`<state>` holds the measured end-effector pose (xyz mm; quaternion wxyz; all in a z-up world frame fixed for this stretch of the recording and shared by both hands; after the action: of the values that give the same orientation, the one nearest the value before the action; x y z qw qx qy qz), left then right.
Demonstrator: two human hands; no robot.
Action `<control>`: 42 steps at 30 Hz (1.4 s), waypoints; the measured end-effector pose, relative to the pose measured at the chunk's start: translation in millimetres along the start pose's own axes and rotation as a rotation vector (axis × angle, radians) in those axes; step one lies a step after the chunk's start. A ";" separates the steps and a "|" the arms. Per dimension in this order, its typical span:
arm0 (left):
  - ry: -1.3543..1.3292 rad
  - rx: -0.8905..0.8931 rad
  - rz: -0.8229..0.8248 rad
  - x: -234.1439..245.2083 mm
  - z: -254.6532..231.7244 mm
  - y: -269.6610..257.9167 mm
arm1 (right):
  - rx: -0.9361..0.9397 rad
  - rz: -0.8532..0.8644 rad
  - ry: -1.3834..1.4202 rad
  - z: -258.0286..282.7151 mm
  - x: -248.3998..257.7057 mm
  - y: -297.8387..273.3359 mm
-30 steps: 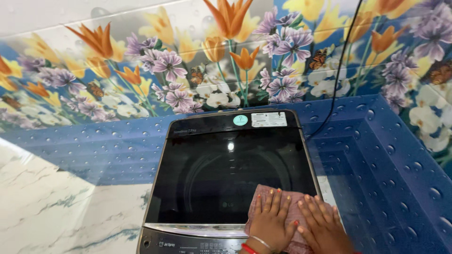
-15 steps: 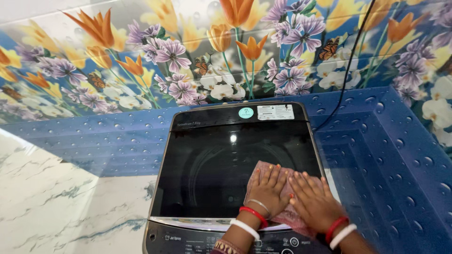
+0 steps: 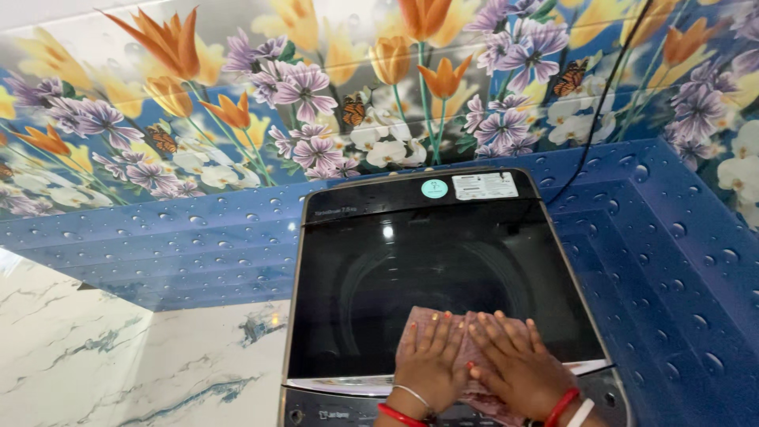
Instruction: The person wipes the exterior surfaces of a washing machine with a cloth and subsequently washes the cloth in a bathroom sink.
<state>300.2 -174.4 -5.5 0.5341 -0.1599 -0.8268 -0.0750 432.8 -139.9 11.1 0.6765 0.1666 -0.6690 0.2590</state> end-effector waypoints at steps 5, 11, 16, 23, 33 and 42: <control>0.015 0.062 0.005 24.8 54.5 -18.5 | 0.119 -0.137 0.004 52.8 12.1 33.7; 0.033 0.148 -0.076 38.1 108.0 -41.4 | 0.204 -0.246 -0.027 102.4 8.5 70.9; 0.137 0.117 -0.296 35.1 94.3 -88.9 | 0.348 -0.460 0.002 115.0 2.8 36.6; 0.236 0.046 -0.415 34.2 72.6 -91.3 | 0.243 -0.498 0.019 110.1 -0.9 9.5; 0.039 0.146 -0.051 41.2 86.9 -49.2 | 0.193 -0.398 0.026 98.2 8.4 50.6; 0.291 -0.084 -0.426 39.6 51.8 -55.6 | 0.132 -0.419 -0.010 82.8 13.6 9.5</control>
<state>221.6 -204.0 11.3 0.6125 0.0081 -0.7523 -0.2425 359.2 -177.9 27.5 0.6997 0.3474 -0.6047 0.1550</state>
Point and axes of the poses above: each hand's wrist, its own y-axis towards the middle knuckle, its own x-axis out of the back of the hand, z = x × y, the point moved 8 cm from there along y, towards the middle knuckle, and after that the axes turned 9 degrees about -x, right-handed, at the moved point
